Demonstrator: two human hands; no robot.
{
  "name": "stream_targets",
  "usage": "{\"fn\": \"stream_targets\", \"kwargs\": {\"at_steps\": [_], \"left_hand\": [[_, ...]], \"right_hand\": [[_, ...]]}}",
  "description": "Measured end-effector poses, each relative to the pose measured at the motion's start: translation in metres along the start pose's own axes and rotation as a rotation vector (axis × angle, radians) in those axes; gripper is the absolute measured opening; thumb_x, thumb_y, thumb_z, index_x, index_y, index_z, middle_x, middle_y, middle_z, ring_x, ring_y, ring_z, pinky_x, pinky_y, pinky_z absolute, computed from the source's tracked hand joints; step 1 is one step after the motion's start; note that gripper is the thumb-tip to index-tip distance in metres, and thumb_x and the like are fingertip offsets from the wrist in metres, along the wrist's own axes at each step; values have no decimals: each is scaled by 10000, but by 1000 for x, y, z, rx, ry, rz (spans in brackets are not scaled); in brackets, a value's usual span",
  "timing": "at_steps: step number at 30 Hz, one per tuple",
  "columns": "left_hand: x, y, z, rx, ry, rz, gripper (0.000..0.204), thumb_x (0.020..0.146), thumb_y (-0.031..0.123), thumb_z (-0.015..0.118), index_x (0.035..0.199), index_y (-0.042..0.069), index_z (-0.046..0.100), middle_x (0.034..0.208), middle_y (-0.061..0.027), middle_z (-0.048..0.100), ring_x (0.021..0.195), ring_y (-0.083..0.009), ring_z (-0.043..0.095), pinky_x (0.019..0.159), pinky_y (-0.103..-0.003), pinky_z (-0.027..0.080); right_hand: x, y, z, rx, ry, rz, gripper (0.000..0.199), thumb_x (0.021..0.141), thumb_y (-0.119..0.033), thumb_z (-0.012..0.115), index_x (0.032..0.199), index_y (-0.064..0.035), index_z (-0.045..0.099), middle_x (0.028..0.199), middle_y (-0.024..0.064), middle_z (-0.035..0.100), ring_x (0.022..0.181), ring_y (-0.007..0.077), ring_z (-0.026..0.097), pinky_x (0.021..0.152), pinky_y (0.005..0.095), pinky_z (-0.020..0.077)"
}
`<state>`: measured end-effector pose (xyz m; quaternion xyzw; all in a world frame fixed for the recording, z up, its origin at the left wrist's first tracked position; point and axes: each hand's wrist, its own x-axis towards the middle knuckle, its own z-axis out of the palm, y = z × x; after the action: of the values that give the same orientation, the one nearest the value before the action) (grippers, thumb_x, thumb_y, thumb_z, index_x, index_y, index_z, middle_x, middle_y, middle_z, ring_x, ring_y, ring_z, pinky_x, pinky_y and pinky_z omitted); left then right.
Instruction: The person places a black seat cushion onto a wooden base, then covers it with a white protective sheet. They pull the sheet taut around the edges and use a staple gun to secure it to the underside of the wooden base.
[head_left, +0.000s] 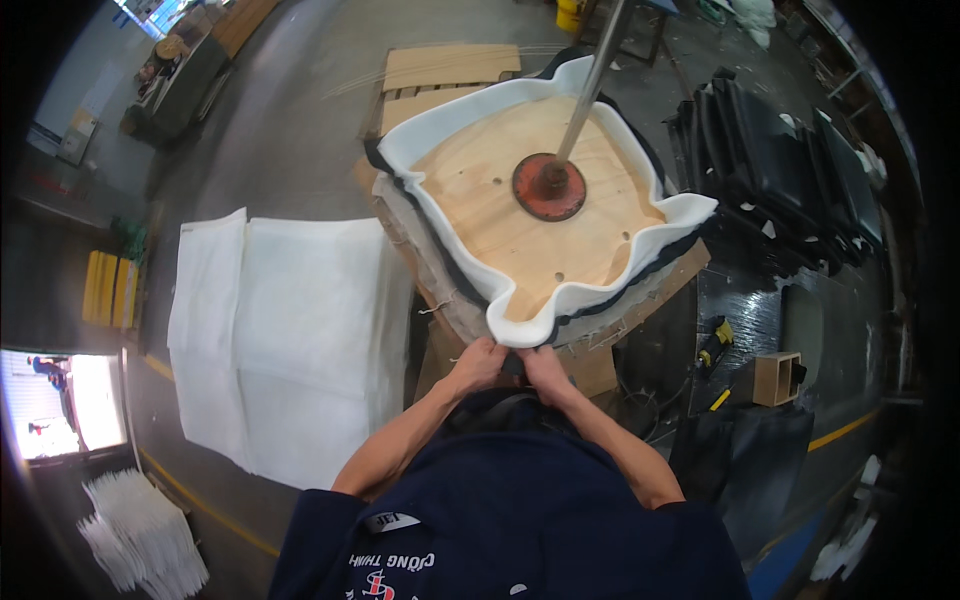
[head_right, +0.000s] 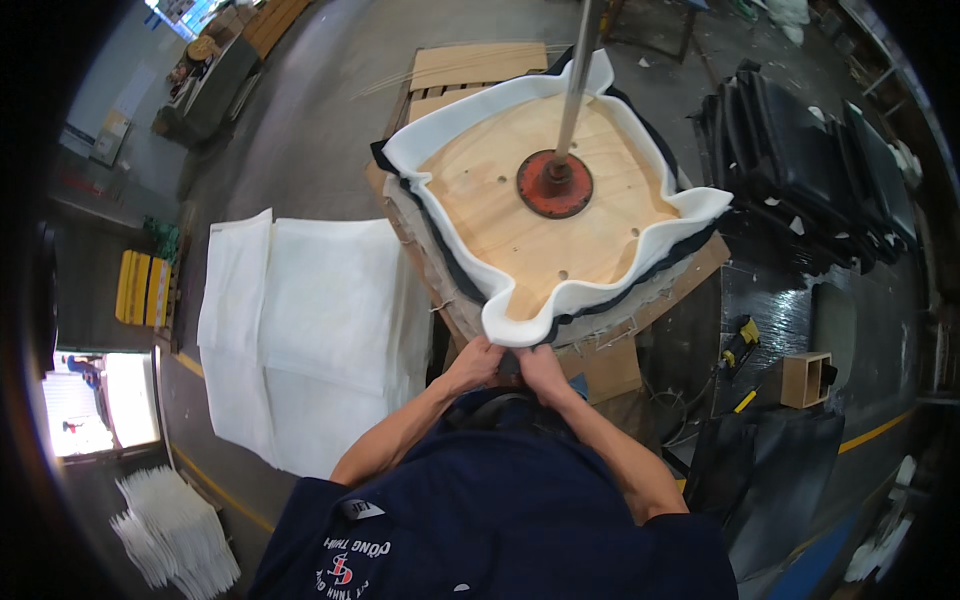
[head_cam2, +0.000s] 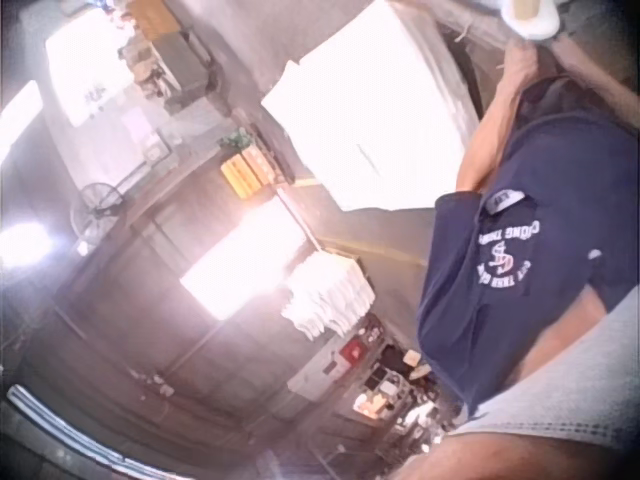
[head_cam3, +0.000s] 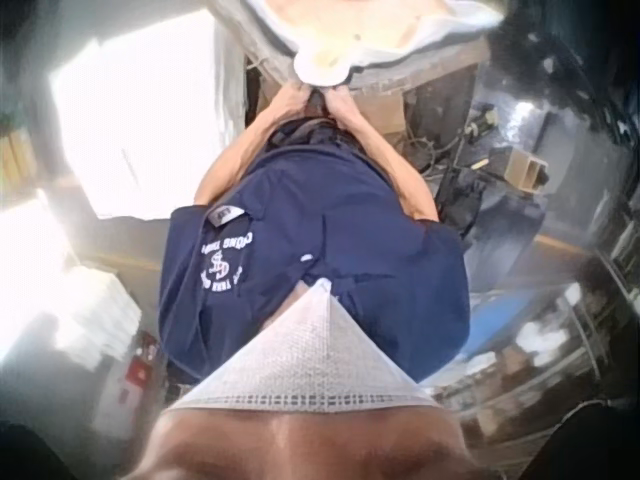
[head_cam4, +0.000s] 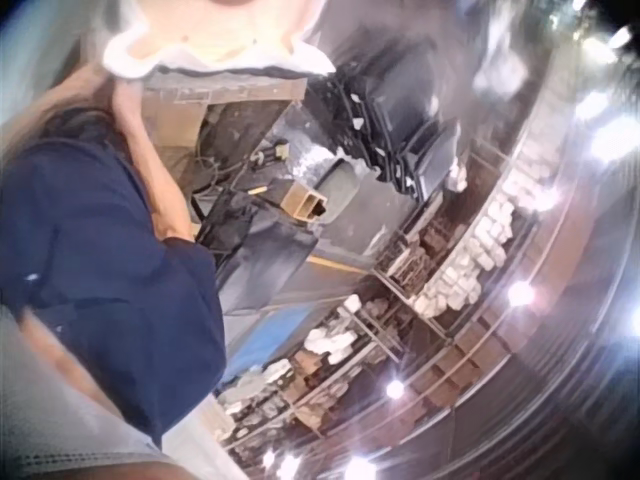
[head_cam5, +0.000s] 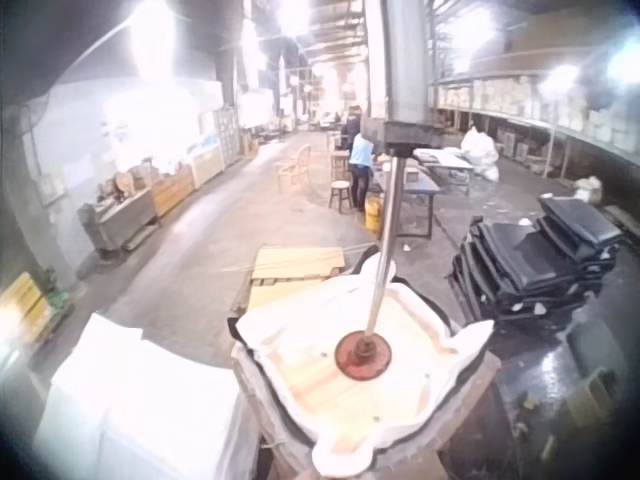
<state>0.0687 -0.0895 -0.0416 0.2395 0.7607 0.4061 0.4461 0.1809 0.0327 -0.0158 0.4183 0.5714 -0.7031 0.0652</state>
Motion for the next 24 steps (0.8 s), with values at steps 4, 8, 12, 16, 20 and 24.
{"fn": "stream_targets", "kwargs": {"at_steps": [4, 8, 12, 16, 20, 24], "left_hand": [[-24, 15, -6, -246, -39, -158, 478, 1079, 379, 425, 928, -15, 648, 585, -31, 544, 490, -129, 516, 447, -313, 386], [-24, 9, -4, -459, -64, -260, 400, 1080, 346, 463, 927, 26, 649, 627, -14, 558, 494, -99, 493, 448, -278, 373], [-31, 19, -13, -570, -51, -299, 382, 1063, 297, 475, 885, 13, 657, 716, -62, 654, 532, -113, 552, 483, -279, 399], [-30, 17, -12, -466, -217, -320, 343, 1070, 281, 460, 974, 15, 655, 767, -50, 679, 582, -115, 587, 521, -275, 431], [-24, 20, 0, -638, -208, -158, 294, 1077, 270, 461, 1079, 38, 642, 816, -50, 659, 617, -111, 577, 537, -259, 426], [-17, -6, -3, -534, -145, -261, 284, 1026, 297, 530, 985, 48, 659, 745, -18, 634, 569, -95, 529, 508, -255, 387]], "right_hand": [[-23, -19, -10, -334, -55, -133, 679, 1027, -501, 519, 671, 61, 653, 527, 98, 576, 508, 192, 565, 528, 382, 452], [-27, -27, -8, -266, -134, -84, 683, 1034, -501, 509, 666, 58, 644, 551, 88, 594, 518, 174, 561, 529, 363, 444], [-18, -20, 4, -85, -190, -14, 579, 1052, -452, 508, 766, 20, 687, 615, 43, 627, 562, 128, 582, 547, 298, 454], [-6, 25, 4, 101, -144, 112, 550, 1048, -425, 523, 771, 16, 700, 640, 41, 652, 585, 121, 588, 567, 282, 454], [-4, 6, -2, 82, -51, 109, 543, 1023, -441, 563, 763, 10, 720, 664, 58, 686, 557, 129, 597, 521, 299, 439], [-13, -5, 9, -220, 79, -171, 548, 1016, -430, 544, 882, 77, 705, 659, 176, 680, 595, 247, 666, 576, 395, 498]]}}
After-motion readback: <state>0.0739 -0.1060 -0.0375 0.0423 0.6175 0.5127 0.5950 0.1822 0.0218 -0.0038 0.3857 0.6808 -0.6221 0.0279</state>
